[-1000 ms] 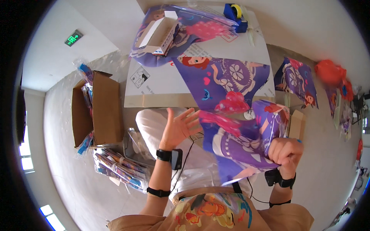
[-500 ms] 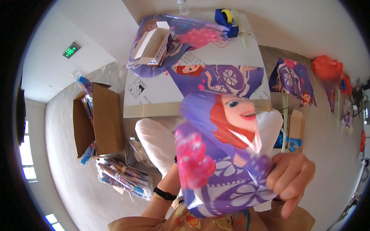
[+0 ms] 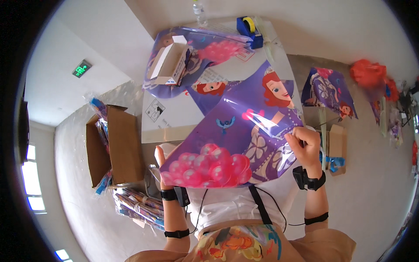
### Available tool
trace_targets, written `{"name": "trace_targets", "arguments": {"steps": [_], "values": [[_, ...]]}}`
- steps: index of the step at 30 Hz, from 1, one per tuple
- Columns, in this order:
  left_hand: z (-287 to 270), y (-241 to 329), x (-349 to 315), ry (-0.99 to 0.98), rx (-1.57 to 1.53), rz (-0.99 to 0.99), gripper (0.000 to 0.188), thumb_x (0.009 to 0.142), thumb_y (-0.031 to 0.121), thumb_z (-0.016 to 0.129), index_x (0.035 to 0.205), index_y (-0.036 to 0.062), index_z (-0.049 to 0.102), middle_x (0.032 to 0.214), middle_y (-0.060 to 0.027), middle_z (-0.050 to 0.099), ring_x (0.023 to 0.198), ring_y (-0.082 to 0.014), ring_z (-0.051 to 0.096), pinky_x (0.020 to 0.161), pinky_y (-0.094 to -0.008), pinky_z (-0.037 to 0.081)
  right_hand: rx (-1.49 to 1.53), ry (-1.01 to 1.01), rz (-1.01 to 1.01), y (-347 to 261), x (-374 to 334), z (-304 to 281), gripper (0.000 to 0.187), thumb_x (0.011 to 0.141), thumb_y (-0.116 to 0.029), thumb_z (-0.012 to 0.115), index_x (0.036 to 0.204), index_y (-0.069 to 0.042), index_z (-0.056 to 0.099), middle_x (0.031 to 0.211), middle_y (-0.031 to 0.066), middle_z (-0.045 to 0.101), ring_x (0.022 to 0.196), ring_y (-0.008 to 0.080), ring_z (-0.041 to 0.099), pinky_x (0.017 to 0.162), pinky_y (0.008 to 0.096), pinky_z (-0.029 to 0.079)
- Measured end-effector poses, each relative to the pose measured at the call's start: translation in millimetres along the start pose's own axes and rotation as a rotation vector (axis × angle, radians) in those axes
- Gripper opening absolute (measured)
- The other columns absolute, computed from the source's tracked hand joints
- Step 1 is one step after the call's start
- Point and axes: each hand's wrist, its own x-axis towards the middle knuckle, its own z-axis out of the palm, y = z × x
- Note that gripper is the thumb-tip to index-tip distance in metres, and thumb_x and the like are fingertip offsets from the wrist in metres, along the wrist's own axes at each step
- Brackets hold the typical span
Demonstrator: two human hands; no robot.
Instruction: Assembling a children's kite by attaching plastic supports and securing them with tape.
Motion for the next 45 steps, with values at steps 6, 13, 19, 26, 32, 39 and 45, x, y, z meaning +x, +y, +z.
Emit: {"name": "trace_targets", "arguments": {"steps": [6,13,19,26,32,39,45], "values": [[5,-10,-12,0.066,-0.011,0.116,0.095,0.094,0.071,0.032,0.143,-0.0104,0.035,0.144,-0.0217,0.046,0.13,-0.0289,0.049,0.109,-0.0385,0.039,0.001,0.252,0.086,20,-1,17,0.034,0.091,-0.004,0.065,0.066,-0.003,0.042,0.062,-0.0072,0.036,0.059,0.0021,0.029,0.051,0.0229,0.021],[-12,-6,-32,0.14,-0.05,0.243,0.071,0.101,0.053,0.039,0.133,-0.0097,0.048,0.129,-0.0213,0.058,0.117,-0.0281,0.059,0.102,-0.0429,0.047,-0.036,0.362,0.093,51,0,20,0.039,0.094,-0.007,0.064,0.066,-0.006,0.037,0.063,-0.0085,0.032,0.06,0.0019,0.026,0.051,0.0226,0.019],[9,-2,-28,0.491,0.457,0.243,0.019,0.091,0.012,0.068,0.102,-0.0036,0.068,0.093,-0.0089,0.071,0.078,-0.0144,0.068,0.064,-0.0285,0.06,-0.089,0.303,0.188,56,11,24,0.035,0.092,-0.01,0.066,0.07,-0.006,0.04,0.064,-0.0067,0.037,0.058,0.0056,0.034,0.053,0.0262,0.027],[98,-30,6,0.385,0.765,0.248,0.014,0.089,0.01,0.072,0.096,-0.0019,0.07,0.079,-0.002,0.069,0.069,-0.0062,0.062,0.063,-0.0218,0.052,-0.19,-0.274,-0.154,-63,13,98,0.059,0.08,-0.015,0.075,0.132,-0.004,0.05,0.141,0.0189,0.045,0.132,0.0371,0.041,0.109,0.049,0.031],[131,-46,21,0.148,0.53,0.224,0.011,0.092,0.009,0.067,0.093,-0.0011,0.065,0.088,-0.0029,0.067,0.083,-0.0066,0.062,0.071,-0.0229,0.052,-0.011,-0.298,-0.181,-85,5,110,0.055,0.077,0.002,0.066,0.131,-0.005,0.054,0.126,0.0135,0.061,0.117,0.0347,0.058,0.098,0.0402,0.047],[108,-50,17,-0.149,0.092,0.168,0.02,0.1,0.016,0.053,0.108,-0.0014,0.06,0.111,-0.0094,0.065,0.098,-0.0157,0.062,0.085,-0.0322,0.052,0.078,-0.199,-0.126,-76,1,106,0.049,0.08,0.011,0.053,0.127,-0.002,0.058,0.126,0.016,0.062,0.112,0.0336,0.062,0.094,0.0387,0.05],[126,-54,8,-0.01,0.293,0.322,0.037,0.093,0.028,0.066,0.108,-0.0055,0.059,0.106,-0.0141,0.065,0.096,-0.0239,0.066,0.088,-0.0397,0.056,-0.013,-0.149,-0.187,-70,3,105,0.056,0.079,0.013,0.052,0.132,-0.002,0.055,0.128,0.0181,0.06,0.11,0.0358,0.062,0.093,0.0397,0.05]]}}
